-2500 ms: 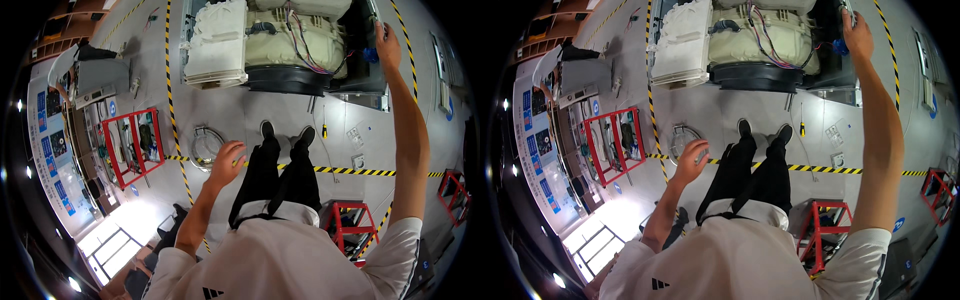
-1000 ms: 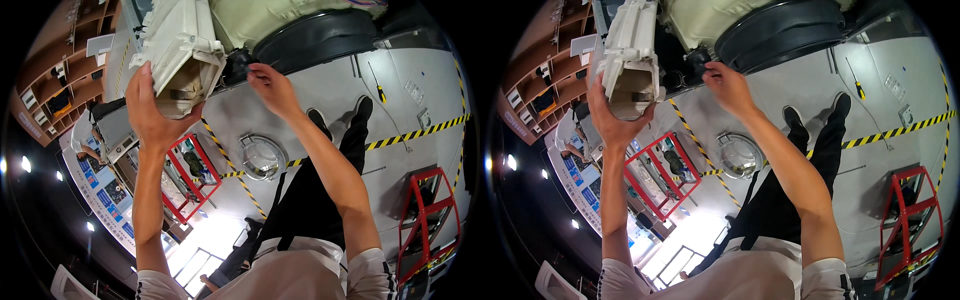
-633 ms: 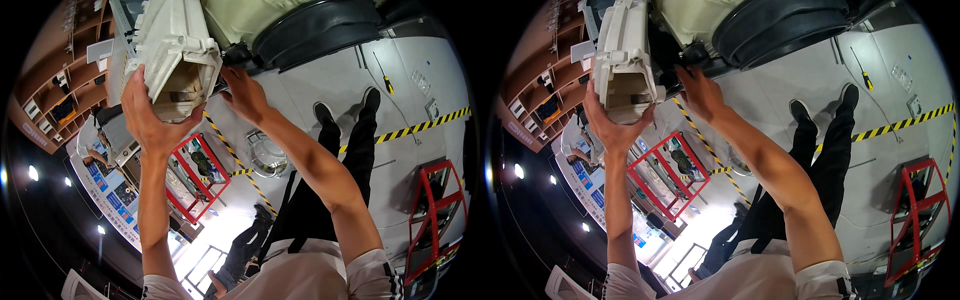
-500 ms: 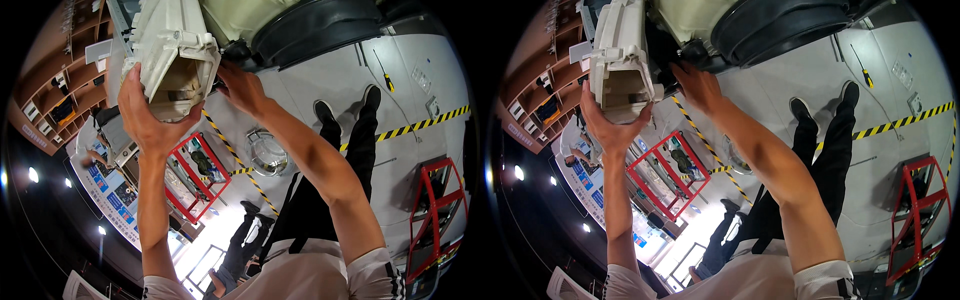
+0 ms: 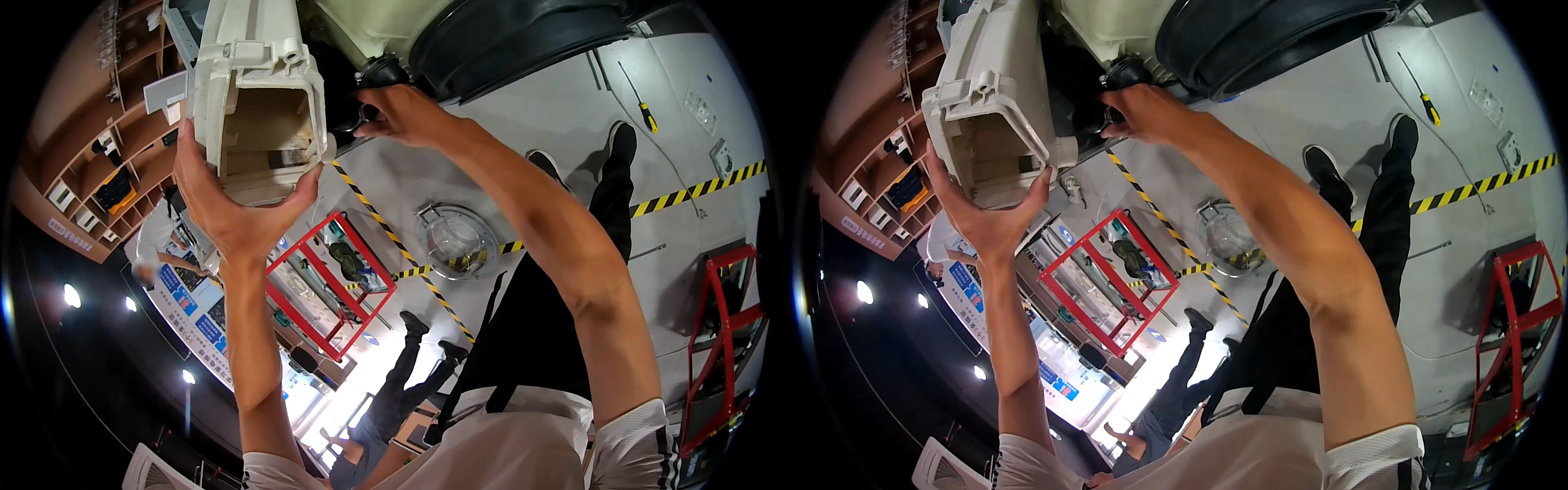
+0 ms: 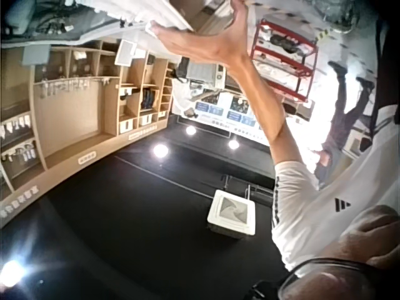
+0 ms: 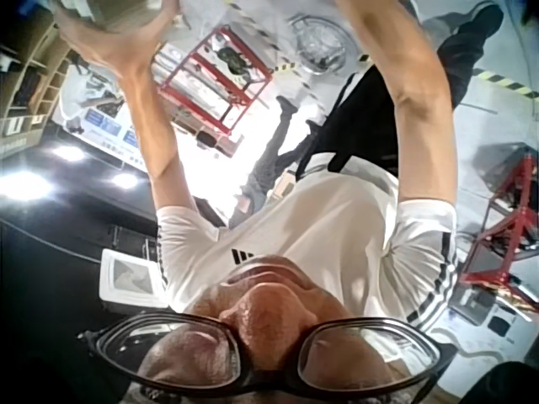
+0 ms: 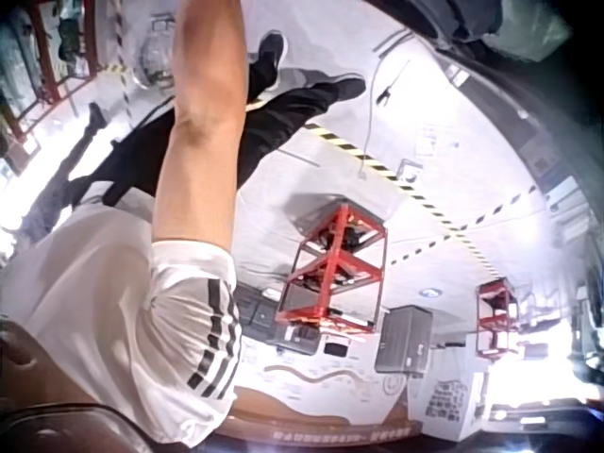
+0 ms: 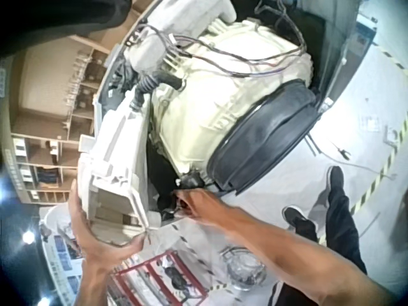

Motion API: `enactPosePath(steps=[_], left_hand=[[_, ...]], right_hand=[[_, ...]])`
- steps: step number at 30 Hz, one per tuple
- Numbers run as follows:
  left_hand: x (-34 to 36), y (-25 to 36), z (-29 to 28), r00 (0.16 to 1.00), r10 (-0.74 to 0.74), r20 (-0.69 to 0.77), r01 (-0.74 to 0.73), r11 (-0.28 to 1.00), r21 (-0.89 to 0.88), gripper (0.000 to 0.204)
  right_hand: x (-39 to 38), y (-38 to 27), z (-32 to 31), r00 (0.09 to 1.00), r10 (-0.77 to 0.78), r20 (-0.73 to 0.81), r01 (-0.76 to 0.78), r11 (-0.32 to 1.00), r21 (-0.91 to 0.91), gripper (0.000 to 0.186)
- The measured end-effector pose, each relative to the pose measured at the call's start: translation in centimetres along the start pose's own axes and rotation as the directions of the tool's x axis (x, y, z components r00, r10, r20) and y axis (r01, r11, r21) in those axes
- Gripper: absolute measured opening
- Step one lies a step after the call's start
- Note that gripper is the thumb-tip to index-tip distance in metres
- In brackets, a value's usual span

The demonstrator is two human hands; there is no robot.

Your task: The person handles the internal wiring and a black hose of a washing machine, then uses a pair of pliers to compress and position a metal clamp on the hose.

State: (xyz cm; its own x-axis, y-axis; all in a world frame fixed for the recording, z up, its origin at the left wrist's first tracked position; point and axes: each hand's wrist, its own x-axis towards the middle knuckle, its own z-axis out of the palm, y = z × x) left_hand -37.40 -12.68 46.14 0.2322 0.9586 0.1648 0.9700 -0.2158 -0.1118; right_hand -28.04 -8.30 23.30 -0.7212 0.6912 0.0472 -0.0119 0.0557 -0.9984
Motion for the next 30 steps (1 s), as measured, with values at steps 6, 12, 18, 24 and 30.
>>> enactPosePath(steps=[6, 12, 18, 24, 30], left_hand=[[-0.1, -0.2, 0.1, 0.997, 0.037, -0.060, -0.038, 0.999, -0.009, 0.105], [-0.6, 0.4, 0.6, 0.997, 0.046, -0.063, -0.042, 0.998, 0.056, 0.103], [-0.4, 0.0, 1.0, 0.990, 0.091, -0.104, -0.085, 0.994, 0.065, 0.105], [-0.6, -0.3, 1.0, 0.996, 0.018, -0.092, -0.018, 1.000, 0.000, 0.108], [-0.6, 0.3, 0.8, 0.997, 0.004, -0.081, -0.002, 1.000, 0.023, 0.106]], right_hand=[[0.1, -1.6, 2.4, 0.966, 0.235, -0.107, -0.181, 0.911, 0.370, 0.039], [-0.1, -2.4, 0.9, 0.985, 0.140, -0.101, -0.091, 0.919, 0.383, 0.036], [-0.6, -1.7, -2.0, 0.996, 0.045, 0.082, -0.072, 0.926, 0.371, 0.039], [0.5, -1.7, -3.4, 0.968, 0.016, 0.249, -0.064, 0.980, 0.186, 0.045], [0.0, -1.8, -2.9, 0.977, -0.112, 0.183, 0.102, 0.993, 0.060, 0.062]])
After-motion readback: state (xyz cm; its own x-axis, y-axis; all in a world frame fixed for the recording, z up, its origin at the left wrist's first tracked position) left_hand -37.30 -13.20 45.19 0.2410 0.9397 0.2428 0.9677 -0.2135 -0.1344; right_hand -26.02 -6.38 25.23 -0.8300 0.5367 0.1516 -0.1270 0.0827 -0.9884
